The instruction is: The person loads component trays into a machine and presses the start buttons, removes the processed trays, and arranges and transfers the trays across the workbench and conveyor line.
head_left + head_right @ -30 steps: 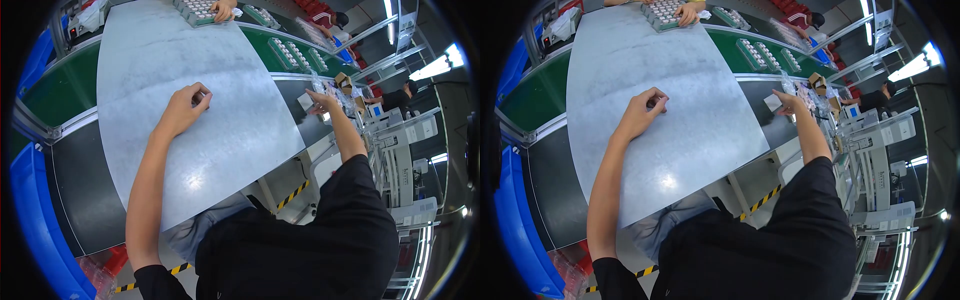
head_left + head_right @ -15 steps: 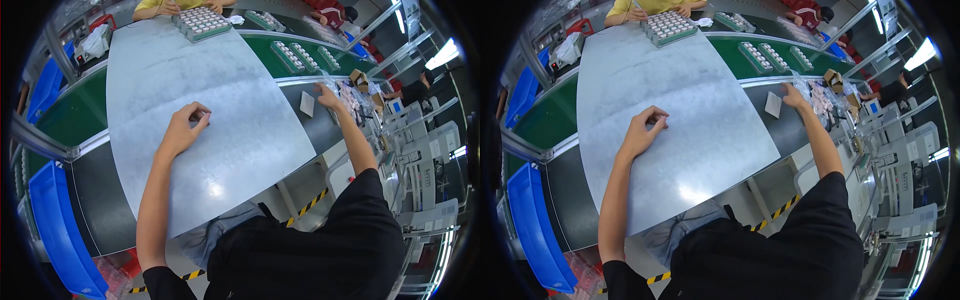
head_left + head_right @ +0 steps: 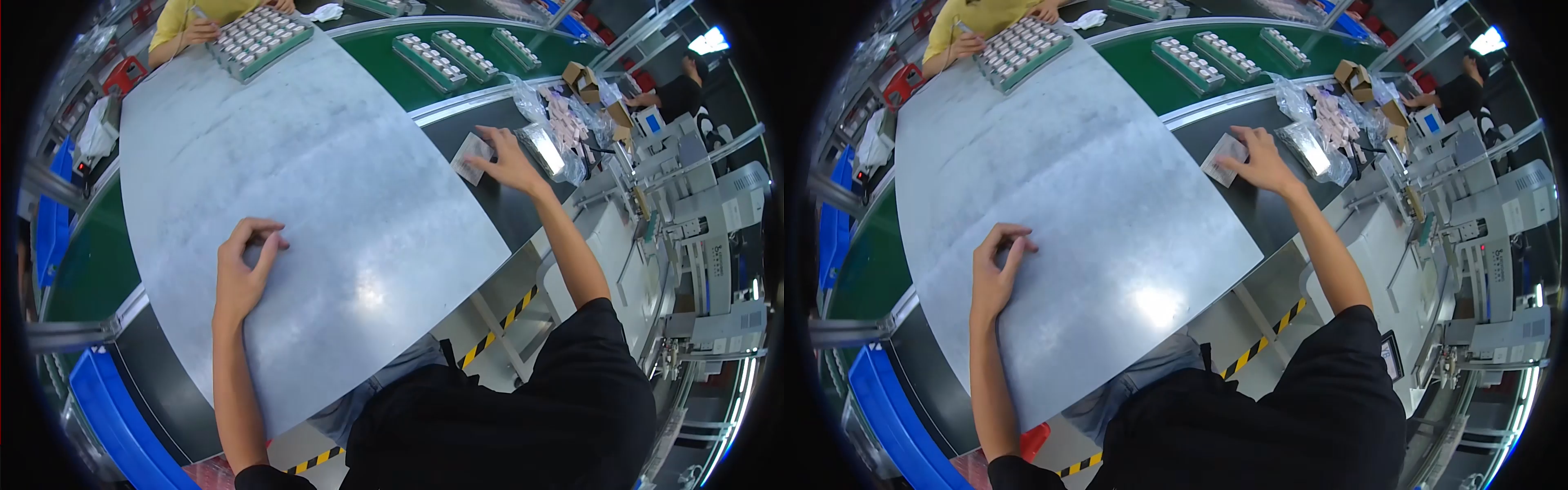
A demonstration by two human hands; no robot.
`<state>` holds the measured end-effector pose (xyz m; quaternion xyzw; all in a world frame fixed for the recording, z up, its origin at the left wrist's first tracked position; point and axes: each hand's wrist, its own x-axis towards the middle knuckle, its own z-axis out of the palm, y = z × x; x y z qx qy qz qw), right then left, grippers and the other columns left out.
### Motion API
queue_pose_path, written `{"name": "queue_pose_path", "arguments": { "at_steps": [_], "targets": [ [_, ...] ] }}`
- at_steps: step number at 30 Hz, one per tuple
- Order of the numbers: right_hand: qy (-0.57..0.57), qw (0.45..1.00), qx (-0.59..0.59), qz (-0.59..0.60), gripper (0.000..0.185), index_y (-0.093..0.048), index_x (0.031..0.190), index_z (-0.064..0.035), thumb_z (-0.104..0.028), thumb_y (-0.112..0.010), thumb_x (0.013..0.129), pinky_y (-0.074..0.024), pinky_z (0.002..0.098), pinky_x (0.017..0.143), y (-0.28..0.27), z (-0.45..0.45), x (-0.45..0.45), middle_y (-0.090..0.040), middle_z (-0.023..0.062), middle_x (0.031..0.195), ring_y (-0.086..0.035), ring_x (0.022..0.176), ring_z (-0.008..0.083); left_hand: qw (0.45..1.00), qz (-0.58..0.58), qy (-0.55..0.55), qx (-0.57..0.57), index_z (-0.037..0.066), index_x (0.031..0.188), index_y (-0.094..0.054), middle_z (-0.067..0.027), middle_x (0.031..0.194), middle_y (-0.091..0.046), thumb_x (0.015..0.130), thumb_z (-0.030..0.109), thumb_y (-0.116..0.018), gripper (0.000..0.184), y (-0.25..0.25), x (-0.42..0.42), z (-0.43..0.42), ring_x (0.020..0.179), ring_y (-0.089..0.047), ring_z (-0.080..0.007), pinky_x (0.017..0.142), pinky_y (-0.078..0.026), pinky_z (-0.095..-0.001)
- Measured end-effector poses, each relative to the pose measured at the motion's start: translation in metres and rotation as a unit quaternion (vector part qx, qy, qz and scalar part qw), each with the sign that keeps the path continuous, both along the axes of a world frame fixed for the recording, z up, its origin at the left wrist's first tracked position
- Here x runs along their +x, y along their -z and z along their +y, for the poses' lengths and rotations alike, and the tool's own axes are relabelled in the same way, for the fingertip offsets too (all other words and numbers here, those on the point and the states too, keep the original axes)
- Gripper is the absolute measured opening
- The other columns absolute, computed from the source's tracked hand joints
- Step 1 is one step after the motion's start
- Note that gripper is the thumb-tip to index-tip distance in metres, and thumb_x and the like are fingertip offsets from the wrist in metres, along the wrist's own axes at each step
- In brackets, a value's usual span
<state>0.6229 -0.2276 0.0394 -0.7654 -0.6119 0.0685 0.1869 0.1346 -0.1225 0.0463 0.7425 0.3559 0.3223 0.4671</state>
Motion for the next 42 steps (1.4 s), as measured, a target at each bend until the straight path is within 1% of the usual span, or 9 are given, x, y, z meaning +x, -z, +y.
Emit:
{"name": "queue_pose_path", "arguments": {
  "at_steps": [2,4,9,15,16,19,23,35,42],
  "targets": [
    [-0.019,1.0,0.007,-0.009,0.065,-0.053,0.146,-0.0183,-0.043,-0.073,0.09,-0.0422,0.0404,0.103,-0.001,0.001,-0.014,-0.05,0.0189,0.13,-0.049,0.12,0.0309,1.0,0.01,-0.008,-0.005,-0.002,0.105,-0.065,-0.0088,0.086,-0.069,0.095,0.005,-0.059,0.013,-0.003,0.002,-0.001,0.085,-0.067,-0.0163,0.085,-0.049,-0.0293],
    [-0.039,0.995,0.06,-0.064,0.056,-0.057,0.142,-0.0213,-0.042,-0.07,0.091,-0.039,0.0438,0.103,0.014,-0.002,-0.015,-0.052,0.0188,0.124,-0.048,0.118,0.0335,1.0,0.01,-0.007,-0.009,-0.002,0.105,-0.065,-0.0086,0.086,-0.069,0.095,0.005,-0.059,0.014,-0.004,0.004,-0.002,0.085,-0.066,-0.016,0.085,-0.049,-0.0295],
    [0.024,0.988,0.101,-0.112,0.05,-0.061,0.138,-0.0178,-0.041,-0.066,0.094,-0.0406,0.0428,0.097,0.019,-0.015,-0.018,-0.054,0.0162,0.123,-0.05,0.114,0.0317,1.0,0.009,-0.011,-0.019,-0.002,0.105,-0.065,-0.008,0.085,-0.068,0.096,0.007,-0.058,0.014,-0.002,0.007,-0.001,0.085,-0.064,-0.0149,0.084,-0.047,-0.0293],
    [0.163,0.979,-0.042,-0.118,0.057,-0.067,0.126,-0.0052,-0.052,-0.063,0.094,-0.0441,0.0399,0.1,-0.012,-0.038,-0.013,-0.055,0.0184,0.117,-0.053,0.115,0.0351,1.0,0.005,-0.007,-0.02,-0.002,0.105,-0.065,-0.0079,0.085,-0.068,0.096,0.009,-0.058,0.015,-0.002,0.007,-0.001,0.085,-0.064,-0.015,0.084,-0.047,-0.0294],
    [0.14,0.982,-0.067,-0.109,0.068,-0.064,0.129,-0.0052,-0.058,-0.071,0.087,-0.04,0.0412,0.106,-0.017,-0.044,-0.006,-0.053,0.0181,0.122,-0.05,0.12,0.0355,1.0,0.003,-0.007,-0.021,-0.002,0.105,-0.065,-0.0079,0.085,-0.068,0.096,0.009,-0.058,0.015,-0.002,0.007,-0.002,0.085,-0.064,-0.015,0.084,-0.047,-0.0294],
    [0.05,0.991,-0.087,-0.085,0.074,-0.059,0.133,-0.0069,-0.056,-0.077,0.081,-0.0361,0.044,0.109,-0.021,-0.061,0.008,-0.05,0.0164,0.127,-0.046,0.124,0.0336,1.0,-0.004,-0.005,-0.02,-0.002,0.105,-0.065,-0.0079,0.085,-0.068,0.096,0.008,-0.058,0.015,-0.003,0.005,-0.002,0.086,-0.064,-0.015,0.084,-0.047,-0.0292],
    [0.066,0.993,-0.07,-0.066,0.075,-0.057,0.133,-0.0084,-0.052,-0.081,0.077,-0.0337,0.0449,0.111,-0.009,-0.061,0.011,-0.049,0.015,0.127,-0.044,0.126,0.0324,1.0,-0.002,-0.002,-0.006,-0.002,0.106,-0.064,-0.0081,0.086,-0.068,0.096,0.006,-0.058,0.014,-0.002,0.004,-0.003,0.086,-0.065,-0.0146,0.084,-0.048,-0.0287],
    [0.036,0.987,0.15,-0.042,0.053,-0.068,0.108,-0.0049,-0.036,-0.087,0.07,-0.0395,0.0403,0.094,0.024,-0.053,0.011,-0.057,0.0086,0.106,-0.05,0.106,0.0277,1.0,0.006,-0.002,0.0,-0.001,0.106,-0.065,-0.0074,0.086,-0.069,0.097,0.008,-0.058,0.015,-0.003,0.0,-0.003,0.086,-0.064,-0.0146,0.086,-0.047,-0.0288],
    [0.041,0.988,0.134,-0.064,0.051,-0.069,0.106,-0.005,-0.04,-0.087,0.073,-0.0387,0.041,0.094,0.018,-0.055,0.008,-0.057,0.0088,0.106,-0.05,0.108,0.028,1.0,-0.013,-0.003,0.002,-0.001,0.105,-0.066,-0.0082,0.085,-0.069,0.094,0.006,-0.06,0.013,0.001,0.0,-0.001,0.085,-0.067,-0.0158,0.084,-0.049,-0.0296]
  ]
}}
